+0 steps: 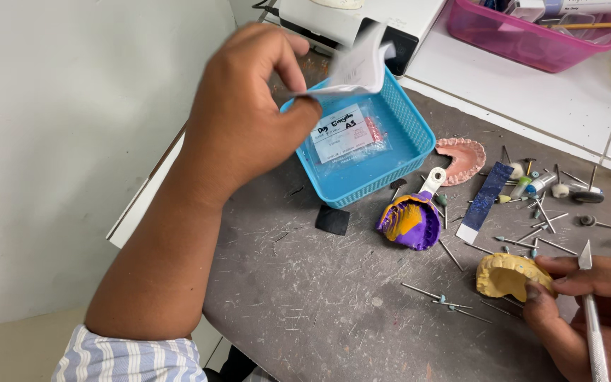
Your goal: The person handles a purple and yellow dental mold and a yellow cast, repeatedly fitting and separating them. They use a metal dental tool to scrape and adjust the mold edges, then place the cast into a blue basket. The person continues to manipulate the mold with the tool, scraping its interior surfaces.
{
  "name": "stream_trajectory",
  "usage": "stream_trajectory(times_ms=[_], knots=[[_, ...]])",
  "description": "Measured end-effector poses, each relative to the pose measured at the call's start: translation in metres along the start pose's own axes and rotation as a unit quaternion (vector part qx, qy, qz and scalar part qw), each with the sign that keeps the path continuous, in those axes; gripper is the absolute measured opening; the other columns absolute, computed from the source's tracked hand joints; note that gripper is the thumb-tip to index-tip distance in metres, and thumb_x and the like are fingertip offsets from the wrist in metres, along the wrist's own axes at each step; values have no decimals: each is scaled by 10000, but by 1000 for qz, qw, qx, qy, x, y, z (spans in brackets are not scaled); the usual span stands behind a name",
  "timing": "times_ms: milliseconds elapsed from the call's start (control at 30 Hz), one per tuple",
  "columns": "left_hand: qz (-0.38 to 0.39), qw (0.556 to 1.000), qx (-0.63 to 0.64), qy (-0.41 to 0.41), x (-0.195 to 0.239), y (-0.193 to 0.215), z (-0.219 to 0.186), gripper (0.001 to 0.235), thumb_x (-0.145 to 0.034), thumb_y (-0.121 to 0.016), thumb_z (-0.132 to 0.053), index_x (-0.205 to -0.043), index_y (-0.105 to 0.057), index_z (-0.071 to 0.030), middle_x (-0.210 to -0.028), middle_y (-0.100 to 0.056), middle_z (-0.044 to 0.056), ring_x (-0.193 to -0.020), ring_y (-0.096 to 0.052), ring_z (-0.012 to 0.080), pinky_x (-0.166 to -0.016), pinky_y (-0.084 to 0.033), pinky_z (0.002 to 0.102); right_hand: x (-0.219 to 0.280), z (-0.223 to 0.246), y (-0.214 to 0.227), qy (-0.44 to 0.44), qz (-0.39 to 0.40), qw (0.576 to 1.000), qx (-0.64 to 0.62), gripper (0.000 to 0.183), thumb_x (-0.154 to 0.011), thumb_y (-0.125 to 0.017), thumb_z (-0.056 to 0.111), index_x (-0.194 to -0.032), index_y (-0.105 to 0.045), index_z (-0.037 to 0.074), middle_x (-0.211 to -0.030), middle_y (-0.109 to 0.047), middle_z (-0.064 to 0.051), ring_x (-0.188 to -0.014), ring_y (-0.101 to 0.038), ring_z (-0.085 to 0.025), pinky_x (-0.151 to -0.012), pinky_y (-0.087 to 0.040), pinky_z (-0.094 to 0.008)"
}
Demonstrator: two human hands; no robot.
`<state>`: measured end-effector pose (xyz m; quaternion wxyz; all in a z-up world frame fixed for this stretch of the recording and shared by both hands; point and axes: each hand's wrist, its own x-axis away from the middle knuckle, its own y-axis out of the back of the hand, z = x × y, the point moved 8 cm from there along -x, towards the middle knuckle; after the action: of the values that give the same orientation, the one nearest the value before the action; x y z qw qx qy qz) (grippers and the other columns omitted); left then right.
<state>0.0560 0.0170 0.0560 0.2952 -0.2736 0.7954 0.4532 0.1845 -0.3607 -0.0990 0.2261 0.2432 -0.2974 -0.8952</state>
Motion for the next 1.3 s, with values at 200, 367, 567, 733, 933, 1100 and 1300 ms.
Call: stream_trajectory(times_ms=[200,367,567,733,933,1100,1300], knots=[[-23,977,181,113,7,-6,35,106,-963,-656,31,-962,-576,-40,-922,-667,75,-778,-639,86,-699,-573,241,6,-9,2,0,-12,1000,1,381,-826,-790,-19,-1075,-503,4,-1131,-697,-219,-799,-726,-227,-609,-550,-247],[-23,971,236,36,13,-14,30,127,-1041,-612,55,-1096,-525,-19,-1014,-646,95,-918,-690,96,-813,-631,248,4,6,1,71,-5,997,-4,323,-932,-787,8,-1041,-483,24,-1114,-688,-203,-1019,-755,-221,-801,-621,-233],[11,964,246,102,10,-25,36,144,-1033,-585,-2,-1177,-578,3,-1020,-744,116,-881,-756,87,-739,-642,220,1,9,2,-7,-18,1000,-19,319,-836,-754,-23,-1025,-498,1,-1100,-683,-231,-1024,-749,-277,-689,-585,-303],[39,936,308,168,11,-35,39,187,-1007,-537,-14,-1174,-615,18,-954,-758,96,-745,-712,61,-601,-603,213,-2,20,0,57,2,998,-8,276,-923,-748,-27,-1035,-496,0,-993,-668,-211,-1106,-743,-279,-852,-612,-306],[38,947,314,61,7,-32,21,229,-1021,-506,35,-1240,-573,32,-1122,-720,134,-963,-741,94,-814,-654,245,-6,23,1,31,1,999,-14,261,-876,-740,-53,-1013,-523,-5,-912,-659,-200,-1113,-741,-294,-837,-614,-334],[73,878,412,231,15,-50,38,168,-1014,-509,-52,-1174,-539,-10,-963,-739,128,-721,-733,108,-520,-589,224,-6,33,-2,-16,-33,994,-107,166,-882,-726,-38,-966,-583,-40,-1081,-703,-196,-1063,-740,-231,-885,-637,-317],[121,682,644,324,29,-77,29,233,-998,-444,-52,-1212,-511,13,-982,-712,198,-741,-735,198,-611,-626,316,-20,47,-14,5,24,1000,-13,139,-850,-738,15,-960,-654,20,-1035,-771,-90,-950,-754,-140,-823,-602,-257]])
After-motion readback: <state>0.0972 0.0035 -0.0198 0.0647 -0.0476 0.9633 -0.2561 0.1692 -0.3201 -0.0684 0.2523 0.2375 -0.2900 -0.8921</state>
